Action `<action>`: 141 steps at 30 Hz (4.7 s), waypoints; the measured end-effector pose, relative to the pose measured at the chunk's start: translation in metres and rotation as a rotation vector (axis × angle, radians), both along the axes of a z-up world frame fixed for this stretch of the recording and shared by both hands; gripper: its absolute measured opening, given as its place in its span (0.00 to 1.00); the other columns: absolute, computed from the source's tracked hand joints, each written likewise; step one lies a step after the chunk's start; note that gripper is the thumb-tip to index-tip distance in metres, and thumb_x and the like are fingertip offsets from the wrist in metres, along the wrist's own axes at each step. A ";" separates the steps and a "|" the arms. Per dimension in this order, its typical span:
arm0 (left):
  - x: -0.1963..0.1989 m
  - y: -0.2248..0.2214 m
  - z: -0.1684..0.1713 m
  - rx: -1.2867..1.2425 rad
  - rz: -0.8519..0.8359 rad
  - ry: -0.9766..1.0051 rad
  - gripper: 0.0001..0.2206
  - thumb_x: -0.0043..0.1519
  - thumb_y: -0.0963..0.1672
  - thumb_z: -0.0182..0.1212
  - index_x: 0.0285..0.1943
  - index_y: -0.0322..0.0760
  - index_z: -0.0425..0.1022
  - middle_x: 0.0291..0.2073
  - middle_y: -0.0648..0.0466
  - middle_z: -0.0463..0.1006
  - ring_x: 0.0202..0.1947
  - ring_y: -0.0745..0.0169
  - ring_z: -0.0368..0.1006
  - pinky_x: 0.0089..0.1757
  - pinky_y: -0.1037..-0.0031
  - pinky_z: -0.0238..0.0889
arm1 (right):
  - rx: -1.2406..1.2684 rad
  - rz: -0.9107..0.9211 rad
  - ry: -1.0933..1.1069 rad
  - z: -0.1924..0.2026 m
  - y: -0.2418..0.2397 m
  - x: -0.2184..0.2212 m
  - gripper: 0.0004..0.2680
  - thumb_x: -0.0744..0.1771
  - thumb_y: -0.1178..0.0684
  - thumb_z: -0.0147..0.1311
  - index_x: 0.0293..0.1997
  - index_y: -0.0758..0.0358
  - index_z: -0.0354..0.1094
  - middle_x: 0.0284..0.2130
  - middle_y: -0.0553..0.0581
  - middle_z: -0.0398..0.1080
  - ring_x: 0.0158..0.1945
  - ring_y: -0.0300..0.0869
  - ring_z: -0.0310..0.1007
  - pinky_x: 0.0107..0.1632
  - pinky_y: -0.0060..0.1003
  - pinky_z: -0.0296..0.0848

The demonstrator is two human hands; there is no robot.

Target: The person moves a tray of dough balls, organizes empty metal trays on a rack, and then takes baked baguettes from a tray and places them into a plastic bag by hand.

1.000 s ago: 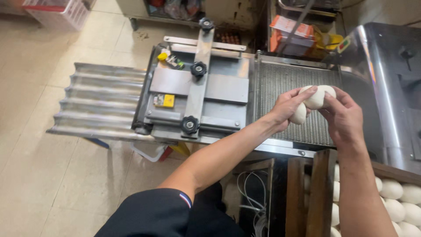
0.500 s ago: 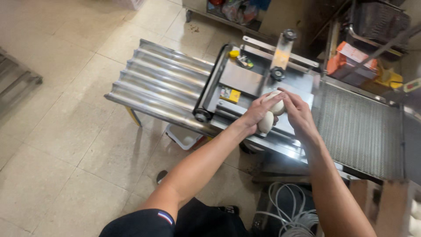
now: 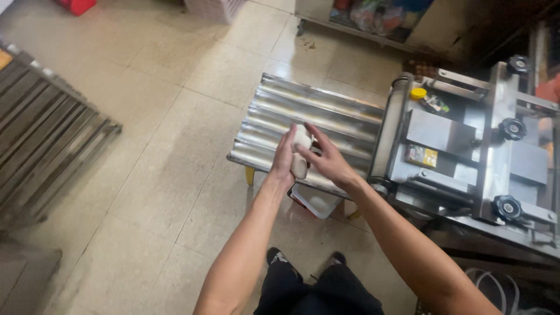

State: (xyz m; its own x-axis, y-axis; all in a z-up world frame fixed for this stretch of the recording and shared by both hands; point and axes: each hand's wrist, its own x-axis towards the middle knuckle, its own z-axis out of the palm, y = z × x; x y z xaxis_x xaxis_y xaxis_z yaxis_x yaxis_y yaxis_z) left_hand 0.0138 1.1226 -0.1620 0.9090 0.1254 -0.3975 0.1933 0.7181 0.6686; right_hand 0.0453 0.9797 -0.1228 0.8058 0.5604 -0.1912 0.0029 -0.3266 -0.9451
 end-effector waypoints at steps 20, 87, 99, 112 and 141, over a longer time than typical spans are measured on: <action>0.046 -0.145 0.032 -0.085 -0.869 0.026 0.19 0.68 0.56 0.46 0.62 0.50 0.66 0.44 0.48 0.77 0.25 0.62 0.71 0.29 0.67 0.70 | 0.599 -0.802 0.309 0.041 -0.180 -0.047 0.22 0.66 0.51 0.57 0.69 0.59 0.60 0.50 0.54 0.69 0.47 0.40 0.71 0.44 0.36 0.73; 0.131 -0.563 0.060 0.193 -0.890 -0.380 0.19 0.69 0.48 0.49 0.66 0.38 0.70 0.46 0.50 0.83 0.43 0.61 0.80 0.43 0.74 0.69 | -0.738 -0.971 -0.589 0.004 -0.766 0.153 0.18 0.66 0.48 0.57 0.61 0.64 0.69 0.56 0.66 0.72 0.58 0.55 0.72 0.61 0.47 0.69; 0.309 -0.771 0.000 0.288 -0.855 -0.211 0.18 0.69 0.47 0.50 0.65 0.37 0.71 0.46 0.51 0.83 0.41 0.64 0.79 0.41 0.75 0.68 | -1.290 -0.703 -0.279 -0.080 -0.993 0.352 0.25 0.66 0.54 0.48 0.74 0.58 0.50 0.74 0.56 0.50 0.58 0.60 0.71 0.58 0.54 0.72; 0.375 -0.786 -0.020 0.319 -0.794 -0.098 0.19 0.68 0.47 0.50 0.67 0.38 0.70 0.47 0.51 0.82 0.43 0.64 0.80 0.42 0.76 0.66 | -1.635 -0.471 -0.005 -0.127 -1.059 0.439 0.25 0.70 0.41 0.41 0.78 0.52 0.44 0.79 0.40 0.35 0.58 0.51 0.74 0.53 0.51 0.77; 0.004 -0.163 0.038 0.367 0.274 -0.030 0.15 0.70 0.47 0.51 0.61 0.37 0.74 0.42 0.55 0.82 0.38 0.69 0.80 0.36 0.79 0.67 | -0.148 0.051 -0.684 0.039 -0.142 0.151 0.16 0.68 0.41 0.59 0.41 0.68 0.77 0.30 0.60 0.77 0.35 0.44 0.78 0.42 0.41 0.74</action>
